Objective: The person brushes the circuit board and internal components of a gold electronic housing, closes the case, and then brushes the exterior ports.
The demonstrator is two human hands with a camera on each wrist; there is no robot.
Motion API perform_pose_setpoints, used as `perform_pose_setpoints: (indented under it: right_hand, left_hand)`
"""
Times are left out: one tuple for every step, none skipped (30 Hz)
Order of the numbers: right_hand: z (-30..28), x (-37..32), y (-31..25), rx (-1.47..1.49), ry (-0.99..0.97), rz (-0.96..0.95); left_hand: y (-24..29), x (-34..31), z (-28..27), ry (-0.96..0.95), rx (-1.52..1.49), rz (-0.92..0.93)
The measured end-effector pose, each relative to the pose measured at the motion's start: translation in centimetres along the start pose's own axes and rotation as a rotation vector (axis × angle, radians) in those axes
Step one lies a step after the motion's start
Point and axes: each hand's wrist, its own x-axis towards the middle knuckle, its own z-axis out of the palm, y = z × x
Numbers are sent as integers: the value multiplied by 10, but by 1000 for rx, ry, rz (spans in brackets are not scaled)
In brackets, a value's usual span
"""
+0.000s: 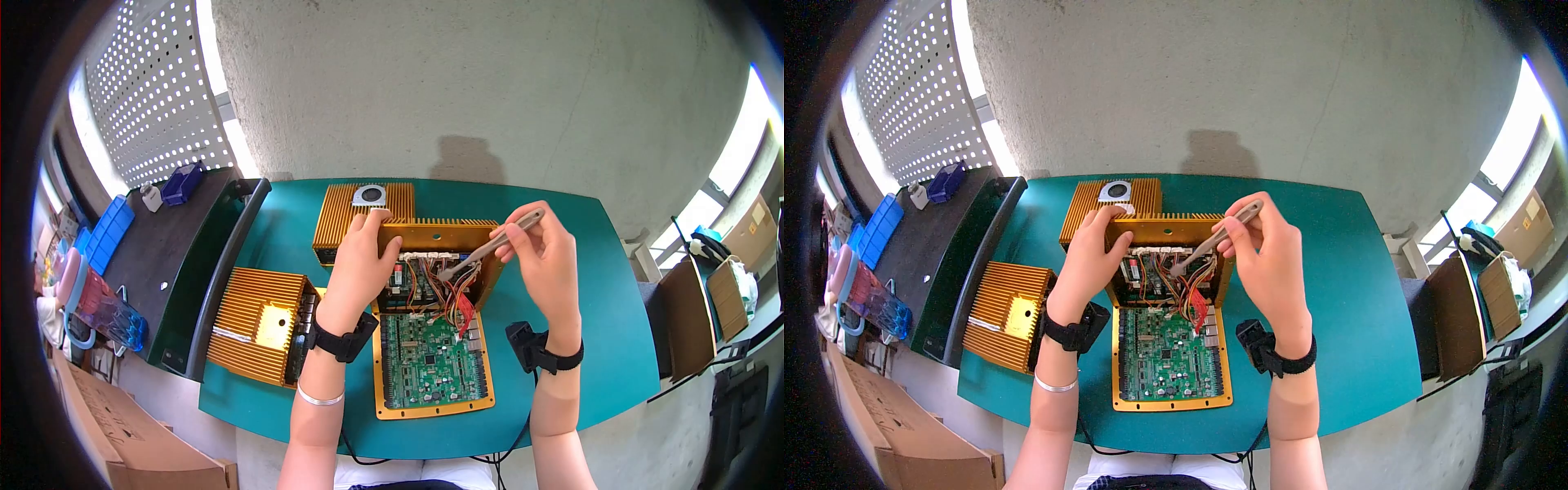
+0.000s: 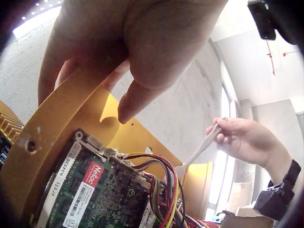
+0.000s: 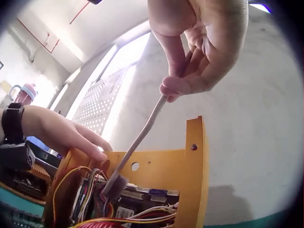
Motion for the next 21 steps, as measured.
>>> perform_pose_setpoints:
  right_hand:
    - [1, 0, -1, -20, -42, 34]
    - [2, -1, -2, -40, -83, 69]
    - [3, -1, -4, -49, -93, 85]
    - [3, -2, -6, -49, -92, 85]
    - [4, -2, -8, -66, -111, 82]
    - [4, -3, -8, -84, -131, 78]
    - [3, -4, -9, -84, -131, 79]
    - [1, -4, -8, -92, -184, 91]
    - [0, -5, -9, -101, -237, 104]
    - [-1, -6, -11, -101, -237, 104]
    - [-2, -6, -15, -75, -229, 106]
    - [-2, -6, -17, -48, -221, 108]
    - [-2, -6, -17, -48, -222, 109]
    - [-1, -6, -17, -55, -143, 73]
    - [0, -5, -16, -62, -64, 37]
    - [0, -4, -15, -62, -64, 38]
    - [0, -3, -12, -61, -35, 31]
    - [0, -3, -10, -60, -7, 25]
    - [0, -2, -8, -60, -6, 26]
    - [1, -2, -6, -98, -34, 47]
    - [1, -2, -5, -136, -62, 68]
  left_hand:
    - [0, 0, 0, -2, 0, 0]
    - [1, -1, 0, 1, 0, -5]
    - [1, -1, 0, 3, 0, -9]
    - [1, 0, 0, 2, 0, -9]
    - [0, 0, 0, 1, 1, -8]
    - [0, 0, 0, 0, 0, -7]
    - [0, 0, 0, 0, 0, -7]
    - [0, 0, 0, -1, 3, -9]
    - [1, 0, 0, -2, 6, -10]
    - [1, 0, 0, -3, 5, -11]
    - [0, 0, 0, 0, 2, -6]
    - [0, 0, 0, 4, -2, -2]
    - [0, 0, 0, 4, -2, -2]
    - [0, 0, 0, 3, -7, -1]
    - [0, 0, 0, 3, -11, 0]
    - [0, 0, 0, 2, -11, 0]
    - [0, 0, 0, 1, -10, -2]
    - [0, 0, 0, -1, -9, -4]
    - [-1, 0, 0, -2, -9, -4]
    - [-1, 0, 0, 1, -9, 1]
    - [-1, 0, 0, 5, -8, 5]
